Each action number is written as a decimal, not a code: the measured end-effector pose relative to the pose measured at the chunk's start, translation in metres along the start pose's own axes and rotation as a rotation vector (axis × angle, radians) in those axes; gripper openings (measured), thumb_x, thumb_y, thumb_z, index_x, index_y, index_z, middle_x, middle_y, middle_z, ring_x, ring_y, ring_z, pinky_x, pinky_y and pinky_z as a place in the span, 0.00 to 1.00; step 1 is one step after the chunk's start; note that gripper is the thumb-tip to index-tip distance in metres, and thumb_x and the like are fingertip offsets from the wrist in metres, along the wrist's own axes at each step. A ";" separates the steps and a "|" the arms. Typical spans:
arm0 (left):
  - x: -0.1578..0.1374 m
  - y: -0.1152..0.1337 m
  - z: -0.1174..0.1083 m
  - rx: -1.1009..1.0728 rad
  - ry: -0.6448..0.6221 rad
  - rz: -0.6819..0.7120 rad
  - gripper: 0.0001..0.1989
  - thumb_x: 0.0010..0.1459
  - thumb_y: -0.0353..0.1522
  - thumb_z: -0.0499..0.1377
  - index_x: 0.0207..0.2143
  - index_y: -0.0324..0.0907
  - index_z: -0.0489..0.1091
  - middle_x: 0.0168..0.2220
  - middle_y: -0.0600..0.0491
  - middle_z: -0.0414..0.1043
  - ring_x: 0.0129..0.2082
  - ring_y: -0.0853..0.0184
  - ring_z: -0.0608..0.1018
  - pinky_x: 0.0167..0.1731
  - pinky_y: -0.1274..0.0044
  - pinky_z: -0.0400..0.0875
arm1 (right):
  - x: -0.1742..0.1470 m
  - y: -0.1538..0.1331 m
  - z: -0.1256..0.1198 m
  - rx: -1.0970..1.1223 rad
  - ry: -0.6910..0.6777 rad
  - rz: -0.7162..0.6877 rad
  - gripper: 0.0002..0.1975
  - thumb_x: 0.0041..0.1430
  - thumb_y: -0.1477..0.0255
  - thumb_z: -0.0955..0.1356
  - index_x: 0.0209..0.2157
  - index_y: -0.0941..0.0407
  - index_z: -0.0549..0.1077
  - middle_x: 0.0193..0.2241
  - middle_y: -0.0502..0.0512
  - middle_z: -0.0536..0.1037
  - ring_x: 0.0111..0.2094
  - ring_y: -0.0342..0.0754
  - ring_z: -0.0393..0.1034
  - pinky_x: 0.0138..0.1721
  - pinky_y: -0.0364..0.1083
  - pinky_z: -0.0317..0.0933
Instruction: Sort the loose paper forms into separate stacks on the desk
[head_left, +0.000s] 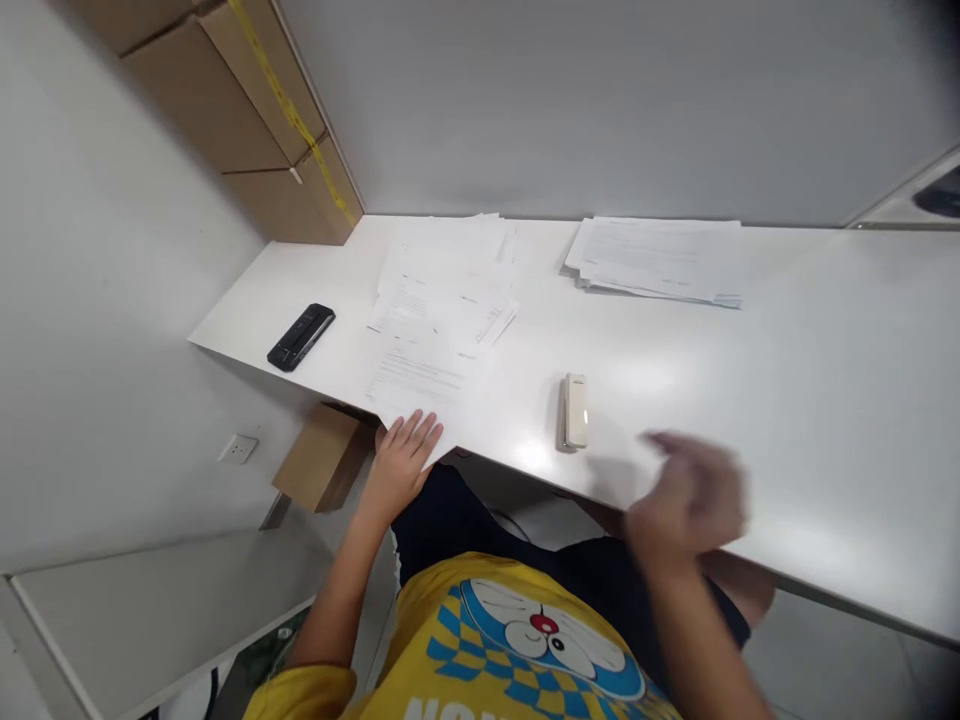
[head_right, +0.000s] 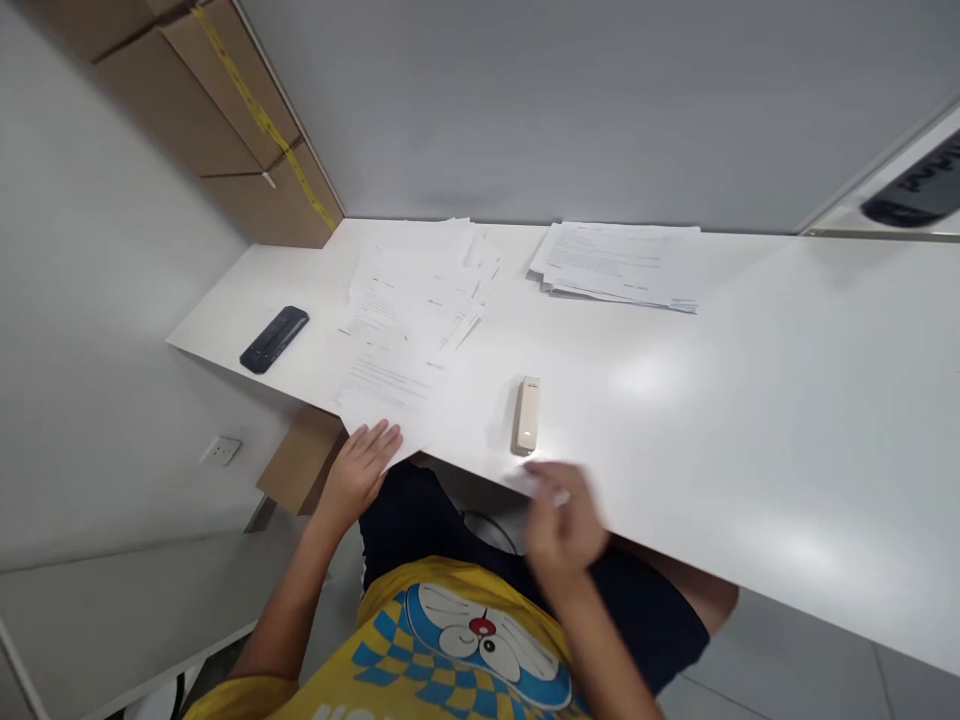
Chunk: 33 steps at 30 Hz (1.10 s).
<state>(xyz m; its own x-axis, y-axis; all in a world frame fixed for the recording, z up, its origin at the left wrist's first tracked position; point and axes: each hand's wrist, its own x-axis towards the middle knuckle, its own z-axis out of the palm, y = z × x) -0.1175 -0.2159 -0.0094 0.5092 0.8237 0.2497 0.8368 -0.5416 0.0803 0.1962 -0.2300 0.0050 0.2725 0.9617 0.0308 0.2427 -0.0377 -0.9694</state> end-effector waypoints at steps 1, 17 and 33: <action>-0.006 0.003 0.001 -0.005 0.046 0.026 0.24 0.67 0.26 0.45 0.63 0.41 0.64 0.60 0.42 0.72 0.64 0.58 0.71 0.63 0.60 0.64 | -0.024 -0.004 0.020 0.081 -0.132 0.036 0.15 0.60 0.55 0.66 0.38 0.51 0.77 0.34 0.62 0.79 0.37 0.60 0.75 0.35 0.56 0.69; -0.002 0.009 -0.001 0.009 0.309 0.211 0.22 0.66 0.24 0.48 0.61 0.42 0.66 0.55 0.43 0.76 0.62 0.57 0.72 0.59 0.62 0.68 | -0.044 0.001 0.090 0.418 -0.470 0.563 0.22 0.48 0.50 0.74 0.24 0.55 0.72 0.18 0.52 0.73 0.20 0.46 0.65 0.29 0.48 0.64; 0.044 -0.061 0.000 -0.134 0.212 -0.272 0.25 0.67 0.42 0.51 0.60 0.39 0.68 0.58 0.38 0.73 0.63 0.47 0.70 0.62 0.52 0.62 | 0.003 -0.014 -0.003 0.153 -0.110 0.142 0.13 0.52 0.60 0.70 0.30 0.56 0.78 0.27 0.53 0.77 0.31 0.52 0.69 0.31 0.47 0.64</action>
<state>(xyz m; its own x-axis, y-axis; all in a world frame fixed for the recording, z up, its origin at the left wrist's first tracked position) -0.1464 -0.1460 -0.0034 0.2070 0.8952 0.3948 0.8950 -0.3363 0.2932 0.1963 -0.2274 0.0194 0.1888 0.9738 -0.1270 0.0630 -0.1411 -0.9880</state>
